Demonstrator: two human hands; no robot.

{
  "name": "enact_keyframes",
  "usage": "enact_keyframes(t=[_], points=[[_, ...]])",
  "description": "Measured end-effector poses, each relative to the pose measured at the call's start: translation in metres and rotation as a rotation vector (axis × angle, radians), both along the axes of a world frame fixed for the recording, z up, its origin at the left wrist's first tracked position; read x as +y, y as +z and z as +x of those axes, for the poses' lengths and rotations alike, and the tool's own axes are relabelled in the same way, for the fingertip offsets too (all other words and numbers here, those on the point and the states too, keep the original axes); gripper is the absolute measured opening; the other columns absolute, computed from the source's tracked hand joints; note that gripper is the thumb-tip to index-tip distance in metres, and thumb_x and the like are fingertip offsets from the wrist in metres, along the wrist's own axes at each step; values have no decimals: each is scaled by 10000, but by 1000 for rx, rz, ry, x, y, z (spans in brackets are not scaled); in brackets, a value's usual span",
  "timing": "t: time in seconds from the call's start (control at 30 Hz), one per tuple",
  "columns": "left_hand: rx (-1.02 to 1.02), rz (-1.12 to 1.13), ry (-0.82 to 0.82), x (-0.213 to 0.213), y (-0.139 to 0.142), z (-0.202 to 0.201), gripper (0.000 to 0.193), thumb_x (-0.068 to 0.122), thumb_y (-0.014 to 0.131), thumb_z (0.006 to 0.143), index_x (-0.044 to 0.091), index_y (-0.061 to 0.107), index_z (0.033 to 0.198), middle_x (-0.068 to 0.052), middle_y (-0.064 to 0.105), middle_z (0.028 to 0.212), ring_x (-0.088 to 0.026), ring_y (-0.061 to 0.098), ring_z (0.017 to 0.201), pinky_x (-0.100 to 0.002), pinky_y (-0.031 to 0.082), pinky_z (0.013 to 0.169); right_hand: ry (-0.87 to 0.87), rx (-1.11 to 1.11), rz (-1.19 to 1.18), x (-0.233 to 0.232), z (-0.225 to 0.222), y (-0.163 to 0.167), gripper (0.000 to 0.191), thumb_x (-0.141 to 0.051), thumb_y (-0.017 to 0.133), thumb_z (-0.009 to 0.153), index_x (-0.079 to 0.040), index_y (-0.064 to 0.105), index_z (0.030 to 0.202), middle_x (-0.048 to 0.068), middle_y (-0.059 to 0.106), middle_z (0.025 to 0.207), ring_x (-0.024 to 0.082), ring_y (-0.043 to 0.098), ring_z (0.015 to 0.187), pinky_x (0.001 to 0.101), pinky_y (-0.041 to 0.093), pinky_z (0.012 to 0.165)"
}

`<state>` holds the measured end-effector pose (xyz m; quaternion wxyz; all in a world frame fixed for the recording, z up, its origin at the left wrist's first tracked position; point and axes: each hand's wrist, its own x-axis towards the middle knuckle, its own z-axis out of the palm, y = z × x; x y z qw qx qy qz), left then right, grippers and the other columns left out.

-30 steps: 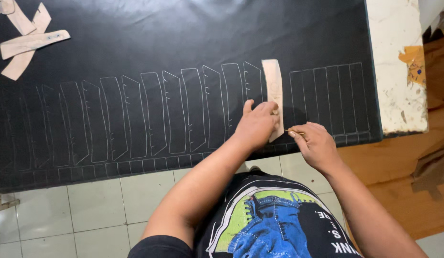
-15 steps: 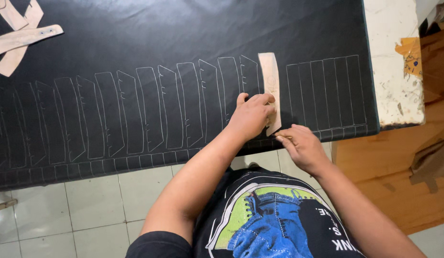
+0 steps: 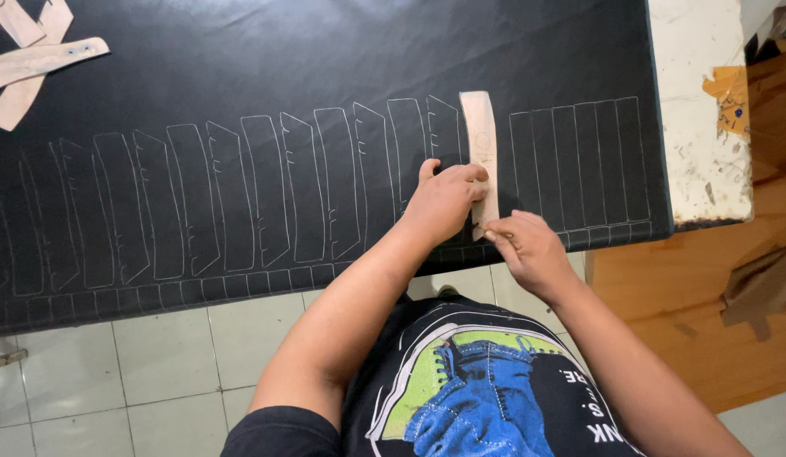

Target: The person uses a wooden pattern and a pencil to trace repeated shapes onto a large black sheet laid on a table. The person repositions the pattern multiple times and draws along its edges to create a series of identical outlines.

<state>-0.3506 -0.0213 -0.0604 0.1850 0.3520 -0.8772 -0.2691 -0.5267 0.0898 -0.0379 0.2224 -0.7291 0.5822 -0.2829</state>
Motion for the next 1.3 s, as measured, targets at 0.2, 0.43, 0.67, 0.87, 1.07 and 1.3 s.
enact_keyframes(t=[0.2, 0.43, 0.67, 0.87, 1.07, 1.3], points=[[-32, 24, -9, -4, 5, 2, 201, 36, 616, 842, 139, 775, 910, 37, 659, 1216, -154, 614, 1201, -598, 271, 1146, -71, 83, 34, -4, 1, 6, 133, -173, 674, 966, -76, 737, 1030, 102, 723, 919, 333, 676, 923, 441, 510, 942], [-9, 18, -21, -10, 10, 3, 147, 63, 622, 849, 125, 752, 881, 41, 672, 1164, -159, 626, 1149, -589, 286, 1115, -72, 28, 42, -11, 8, 11, 145, -167, 656, 972, -53, 730, 1022, 105, 710, 916, 327, 667, 908, 408, 516, 838], [-9, 33, -27, -19, 6, 3, 152, 51, 618, 838, 135, 744, 849, 49, 684, 1101, -160, 642, 1096, -568, 307, 1098, -120, 82, -33, -29, 8, 8, 149, -186, 670, 990, -54, 733, 1015, 106, 719, 938, 319, 679, 927, 414, 516, 885], [-14, 51, -25, -24, 2, 4, 148, 63, 619, 853, 136, 747, 854, 44, 693, 1086, -157, 645, 1109, -559, 314, 1086, -184, 58, 21, -35, 11, 6, 147, -195, 670, 996, -75, 752, 1022, 93, 745, 997, 311, 687, 964, 408, 516, 877], [-10, 55, -33, -28, 2, 4, 144, 62, 617, 844, 131, 734, 890, 40, 702, 1074, -160, 653, 1102, -559, 327, 1050, -149, 80, -49, -40, 15, 3, 139, -200, 678, 993, -84, 749, 1022, 83, 745, 979, 305, 690, 973, 418, 513, 910], [-13, 28, -18, -33, 2, 7, 194, 39, 609, 834, 145, 737, 934, 37, 701, 1059, -174, 653, 1096, -577, 328, 1044, -218, 46, -51, -49, 23, 2, 123, -180, 687, 995, -72, 737, 1027, 94, 739, 986, 314, 683, 972, 408, 509, 903]])
